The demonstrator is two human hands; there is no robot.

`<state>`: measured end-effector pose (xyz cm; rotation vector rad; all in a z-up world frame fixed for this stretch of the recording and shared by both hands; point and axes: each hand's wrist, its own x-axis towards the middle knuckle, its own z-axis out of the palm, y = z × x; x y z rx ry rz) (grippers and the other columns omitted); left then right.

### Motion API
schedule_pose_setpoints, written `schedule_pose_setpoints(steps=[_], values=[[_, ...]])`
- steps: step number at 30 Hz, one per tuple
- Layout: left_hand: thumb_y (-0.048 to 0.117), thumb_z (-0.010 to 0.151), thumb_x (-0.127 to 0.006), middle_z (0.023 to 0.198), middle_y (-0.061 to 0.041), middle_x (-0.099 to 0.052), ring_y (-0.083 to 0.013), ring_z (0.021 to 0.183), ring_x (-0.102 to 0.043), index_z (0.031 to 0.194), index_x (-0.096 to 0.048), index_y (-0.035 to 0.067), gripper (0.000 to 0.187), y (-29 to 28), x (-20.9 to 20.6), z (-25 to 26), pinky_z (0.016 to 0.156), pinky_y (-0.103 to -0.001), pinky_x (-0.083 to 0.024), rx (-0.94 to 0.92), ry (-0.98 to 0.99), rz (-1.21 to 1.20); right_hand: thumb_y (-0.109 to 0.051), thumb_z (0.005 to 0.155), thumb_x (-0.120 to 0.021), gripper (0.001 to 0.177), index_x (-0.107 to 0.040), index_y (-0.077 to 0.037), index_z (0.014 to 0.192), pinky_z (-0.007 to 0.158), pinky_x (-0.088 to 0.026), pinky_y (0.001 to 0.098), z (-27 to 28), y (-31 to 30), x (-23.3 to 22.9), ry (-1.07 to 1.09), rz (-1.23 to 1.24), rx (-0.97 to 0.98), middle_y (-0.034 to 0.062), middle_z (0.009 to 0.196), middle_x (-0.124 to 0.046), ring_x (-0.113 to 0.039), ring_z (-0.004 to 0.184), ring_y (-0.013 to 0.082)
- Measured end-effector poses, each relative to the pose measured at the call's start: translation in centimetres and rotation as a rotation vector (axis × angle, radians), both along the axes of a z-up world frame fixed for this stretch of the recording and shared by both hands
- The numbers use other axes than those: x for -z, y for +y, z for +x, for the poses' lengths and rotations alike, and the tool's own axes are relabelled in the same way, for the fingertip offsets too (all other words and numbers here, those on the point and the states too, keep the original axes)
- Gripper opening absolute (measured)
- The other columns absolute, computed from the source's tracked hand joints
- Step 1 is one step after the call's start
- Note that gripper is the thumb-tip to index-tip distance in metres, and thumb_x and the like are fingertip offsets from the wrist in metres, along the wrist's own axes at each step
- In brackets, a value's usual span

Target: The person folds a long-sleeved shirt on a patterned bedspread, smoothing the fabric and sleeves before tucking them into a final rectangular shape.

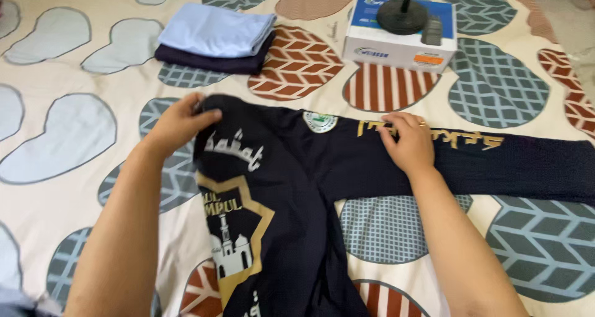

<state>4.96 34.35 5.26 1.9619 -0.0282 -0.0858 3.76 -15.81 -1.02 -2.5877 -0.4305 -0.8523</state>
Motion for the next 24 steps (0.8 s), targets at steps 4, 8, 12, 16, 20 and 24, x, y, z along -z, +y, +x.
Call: schedule_pose_setpoints(steps=[4,8,12,16,20,24], values=[[0.055,0.081,-0.074,0.109,-0.009,-0.076,-0.0252,0.108,-0.066,0.125,-0.067,0.016,0.059,0.4,0.2,-0.9,0.101,-0.048,-0.040,0.088,0.150,0.771,-0.023,0.090,-0.078,0.023,-0.076,-0.009,0.109,0.098,-0.050,0.0447,-0.1,0.1,-0.2,-0.034,0.019,-0.007,0.0093,0.114,-0.072,-0.065,0.109,0.0326],[0.080,0.082,-0.058,0.111,-0.014,-0.079,-0.0310,0.116,-0.066,0.138,-0.065,0.027,0.077,2.3,0.1,-0.7,0.108,-0.050,-0.028,0.044,0.177,1.178,-0.022,0.090,-0.077,0.022,-0.076,-0.009,0.108,0.097,-0.051,0.0437,-0.3,0.3,-0.4,-0.014,0.069,-0.017,0.0084,0.114,-0.073,-0.066,0.107,0.0317],[0.075,0.090,-0.055,0.110,-0.013,-0.077,-0.0280,0.126,-0.061,0.121,-0.077,0.022,0.065,3.2,-0.3,-1.8,0.110,-0.049,-0.028,-0.084,-0.129,1.200,-0.023,0.090,-0.078,0.023,-0.077,-0.009,0.107,0.096,-0.051,0.0439,-0.3,0.3,-0.6,-0.024,0.070,-0.027,0.0085,0.115,-0.073,-0.066,0.108,0.0314],[0.061,0.105,-0.047,0.117,-0.014,-0.074,-0.0358,0.121,-0.058,0.115,-0.079,0.020,0.053,3.4,1.7,-0.4,0.102,-0.061,-0.029,-0.331,-0.320,1.202,-0.022,0.090,-0.078,0.023,-0.076,-0.009,0.108,0.097,-0.052,0.0446,-0.1,0.0,-0.1,-0.029,0.065,-0.039,0.0102,0.114,-0.073,-0.066,0.108,0.0328],[0.066,0.106,-0.044,0.129,-0.021,-0.067,-0.0461,0.122,-0.060,0.127,-0.071,0.011,0.065,2.4,3.7,2.8,0.103,-0.061,-0.045,-0.315,-0.015,0.871,-0.022,0.092,-0.079,0.023,-0.075,-0.008,0.109,0.098,-0.051,0.0456,0.3,-0.5,0.4,-0.054,0.033,-0.057,0.0118,0.115,-0.073,-0.066,0.109,0.0343],[0.080,0.085,-0.068,0.130,-0.025,-0.060,-0.0429,0.121,-0.057,0.122,-0.068,0.004,0.085,-1.4,4.6,4.1,0.096,-0.050,-0.048,-0.199,0.064,1.017,-0.022,0.094,-0.078,0.022,-0.074,-0.008,0.111,0.101,-0.051,0.0452,0.3,-0.5,0.8,-0.066,0.032,-0.102,0.0113,0.117,-0.072,-0.067,0.111,0.0324]])
